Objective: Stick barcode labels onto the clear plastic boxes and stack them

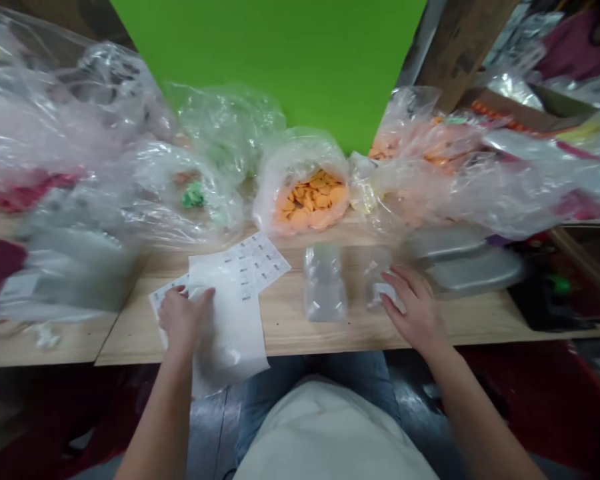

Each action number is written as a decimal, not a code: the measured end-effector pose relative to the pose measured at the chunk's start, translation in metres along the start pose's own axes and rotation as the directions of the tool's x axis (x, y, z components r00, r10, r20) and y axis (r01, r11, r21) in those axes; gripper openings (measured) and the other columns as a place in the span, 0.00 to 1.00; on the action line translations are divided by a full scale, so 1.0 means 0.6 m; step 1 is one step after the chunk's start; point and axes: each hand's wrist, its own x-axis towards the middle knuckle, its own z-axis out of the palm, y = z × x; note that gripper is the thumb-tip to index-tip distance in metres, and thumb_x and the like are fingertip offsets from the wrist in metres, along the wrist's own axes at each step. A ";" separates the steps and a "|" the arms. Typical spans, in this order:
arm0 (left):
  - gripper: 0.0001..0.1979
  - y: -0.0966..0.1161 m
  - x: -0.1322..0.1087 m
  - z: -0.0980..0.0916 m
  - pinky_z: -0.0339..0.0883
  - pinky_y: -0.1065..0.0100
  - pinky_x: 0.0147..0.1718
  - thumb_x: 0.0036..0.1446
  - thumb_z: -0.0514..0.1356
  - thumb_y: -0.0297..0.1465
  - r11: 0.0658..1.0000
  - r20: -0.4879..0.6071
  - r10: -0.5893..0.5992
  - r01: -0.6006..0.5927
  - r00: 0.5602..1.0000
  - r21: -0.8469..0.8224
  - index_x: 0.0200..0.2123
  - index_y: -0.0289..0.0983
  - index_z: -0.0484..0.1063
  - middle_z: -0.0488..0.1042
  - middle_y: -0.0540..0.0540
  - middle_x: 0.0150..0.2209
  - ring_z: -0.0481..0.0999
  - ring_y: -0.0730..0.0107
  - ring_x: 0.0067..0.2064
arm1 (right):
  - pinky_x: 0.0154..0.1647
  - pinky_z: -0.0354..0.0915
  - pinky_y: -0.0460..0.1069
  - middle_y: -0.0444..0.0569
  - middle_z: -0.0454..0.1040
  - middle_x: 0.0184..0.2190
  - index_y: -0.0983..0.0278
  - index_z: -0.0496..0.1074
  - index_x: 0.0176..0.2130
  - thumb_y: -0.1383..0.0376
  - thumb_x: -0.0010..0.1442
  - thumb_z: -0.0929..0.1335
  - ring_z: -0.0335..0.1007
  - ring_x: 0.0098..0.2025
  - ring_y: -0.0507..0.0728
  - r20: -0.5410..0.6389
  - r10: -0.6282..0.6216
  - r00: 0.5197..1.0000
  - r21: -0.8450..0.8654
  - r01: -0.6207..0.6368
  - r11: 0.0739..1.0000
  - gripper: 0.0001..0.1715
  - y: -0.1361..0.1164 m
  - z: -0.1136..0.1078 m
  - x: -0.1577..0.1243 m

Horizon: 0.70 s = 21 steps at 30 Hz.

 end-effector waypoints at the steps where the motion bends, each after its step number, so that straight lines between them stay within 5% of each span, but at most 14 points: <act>1: 0.38 0.000 0.004 -0.002 0.54 0.44 0.48 0.44 0.59 0.48 1.000 0.003 -0.016 0.016 1.000 -0.026 0.53 0.30 0.56 0.66 0.28 0.49 0.62 0.36 0.54 | 0.53 0.61 0.63 0.56 0.68 0.49 0.58 0.65 0.53 0.65 0.56 0.65 0.62 0.54 0.63 -0.058 -0.009 0.998 0.044 0.012 0.999 0.23 -0.045 0.006 0.010; 3: 0.37 0.003 0.011 -0.009 0.60 0.50 0.46 0.42 0.61 0.44 0.994 0.040 -0.040 0.044 0.998 -0.103 0.52 0.31 0.58 0.70 0.32 0.46 0.68 0.42 0.49 | 0.50 0.64 0.58 0.52 0.71 0.45 0.57 0.65 0.52 0.68 0.57 0.63 0.66 0.50 0.59 0.067 -0.154 0.986 0.272 0.131 0.953 0.22 -0.145 0.039 0.033; 6: 0.25 0.001 0.010 -0.035 0.66 0.57 0.38 0.43 0.60 0.40 0.973 0.220 0.018 0.034 0.975 -0.230 0.44 0.34 0.67 0.74 0.38 0.39 0.74 0.51 0.41 | 0.53 0.63 0.54 0.51 0.69 0.49 0.60 0.67 0.50 0.69 0.59 0.62 0.63 0.53 0.56 0.201 -0.306 0.931 0.501 0.171 0.849 0.19 -0.268 0.142 0.077; 11: 0.22 -0.029 -0.019 -0.081 0.69 0.64 0.30 0.41 0.63 0.35 0.784 0.592 0.149 0.270 0.792 -0.559 0.41 0.34 0.70 0.77 0.43 0.34 0.76 0.59 0.33 | 0.54 0.60 0.54 0.53 0.68 0.49 0.63 0.67 0.50 0.67 0.59 0.63 0.61 0.53 0.57 0.202 -0.043 0.978 0.483 -0.061 0.873 0.19 -0.327 0.292 0.139; 14: 0.24 -0.043 -0.034 -0.080 0.70 0.61 0.32 0.40 0.64 0.32 0.658 0.700 0.238 0.418 0.673 -0.626 0.44 0.34 0.70 0.78 0.41 0.34 0.77 0.56 0.35 | 0.53 0.60 0.56 0.54 0.69 0.46 0.64 0.66 0.50 0.63 0.58 0.65 0.61 0.51 0.59 0.223 -0.017 0.975 0.434 -0.084 0.897 0.20 -0.328 0.308 0.140; 17: 0.24 -0.035 -0.038 -0.059 0.70 0.59 0.35 0.43 0.63 0.38 0.553 0.736 0.299 0.519 0.607 -0.652 0.44 0.33 0.71 0.78 0.39 0.35 0.77 0.52 0.37 | 0.52 0.60 0.57 0.53 0.70 0.44 0.63 0.65 0.51 0.63 0.59 0.64 0.61 0.50 0.60 0.282 -0.103 0.954 0.399 -0.019 0.917 0.20 -0.336 0.297 0.115; 19: 0.24 -0.019 -0.040 -0.044 0.70 0.58 0.37 0.46 0.62 0.42 0.553 0.753 0.274 0.542 0.599 -0.633 0.44 0.33 0.72 0.78 0.38 0.36 0.77 0.53 0.38 | 0.54 0.57 0.57 0.54 0.69 0.47 0.64 0.64 0.51 0.64 0.59 0.64 0.59 0.52 0.60 0.276 -0.154 0.949 0.402 0.032 0.915 0.20 -0.342 0.289 0.098; 21: 0.23 -0.004 -0.045 -0.035 0.69 0.59 0.40 0.48 0.61 0.41 0.582 0.732 0.223 0.514 0.644 -0.630 0.45 0.35 0.71 0.77 0.40 0.40 0.77 0.56 0.39 | 0.55 0.57 0.56 0.54 0.68 0.48 0.65 0.64 0.51 0.65 0.59 0.64 0.59 0.53 0.58 0.228 -0.142 0.963 0.442 0.028 0.897 0.19 -0.344 0.283 0.088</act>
